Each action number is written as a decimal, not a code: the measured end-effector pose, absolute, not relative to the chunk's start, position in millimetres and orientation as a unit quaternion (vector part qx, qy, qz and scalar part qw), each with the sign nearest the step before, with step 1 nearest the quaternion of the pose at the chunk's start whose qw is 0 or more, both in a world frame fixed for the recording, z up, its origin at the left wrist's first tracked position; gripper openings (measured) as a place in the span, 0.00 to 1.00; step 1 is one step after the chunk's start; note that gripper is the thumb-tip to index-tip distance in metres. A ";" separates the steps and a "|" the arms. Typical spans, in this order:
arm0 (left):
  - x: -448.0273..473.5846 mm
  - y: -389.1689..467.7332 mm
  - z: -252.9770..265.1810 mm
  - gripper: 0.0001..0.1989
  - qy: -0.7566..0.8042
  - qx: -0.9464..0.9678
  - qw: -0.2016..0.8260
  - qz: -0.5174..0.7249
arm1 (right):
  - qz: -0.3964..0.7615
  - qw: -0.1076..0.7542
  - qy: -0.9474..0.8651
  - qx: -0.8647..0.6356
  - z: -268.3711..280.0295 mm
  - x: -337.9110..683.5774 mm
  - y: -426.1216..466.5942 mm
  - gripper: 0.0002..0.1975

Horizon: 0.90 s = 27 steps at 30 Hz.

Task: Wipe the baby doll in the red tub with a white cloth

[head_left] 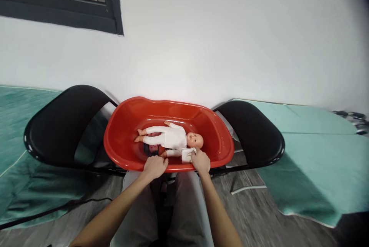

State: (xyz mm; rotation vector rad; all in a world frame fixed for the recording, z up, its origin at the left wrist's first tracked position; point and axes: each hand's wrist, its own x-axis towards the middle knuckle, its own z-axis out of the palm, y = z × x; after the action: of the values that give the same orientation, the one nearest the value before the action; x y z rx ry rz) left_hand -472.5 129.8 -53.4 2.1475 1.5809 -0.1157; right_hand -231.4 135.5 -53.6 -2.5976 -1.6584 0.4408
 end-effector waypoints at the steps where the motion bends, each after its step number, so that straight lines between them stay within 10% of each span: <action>1: -472.7 128.2 -55.7 0.31 0.577 0.783 0.229 -0.038 | 0.139 0.017 -0.534 -0.834 -54.5 -231.4 134.5 0.19; 27: -461.0 123.3 -64.4 0.20 0.631 0.748 0.202 -0.040 | 0.171 0.106 -0.645 -0.737 -57.8 -217.3 107.8 0.10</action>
State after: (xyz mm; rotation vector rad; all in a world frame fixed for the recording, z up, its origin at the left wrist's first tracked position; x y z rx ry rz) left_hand -461.0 123.3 -64.4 2.0887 1.7622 -0.1124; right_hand -217.3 107.8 -57.8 -2.1723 -1.9009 0.5025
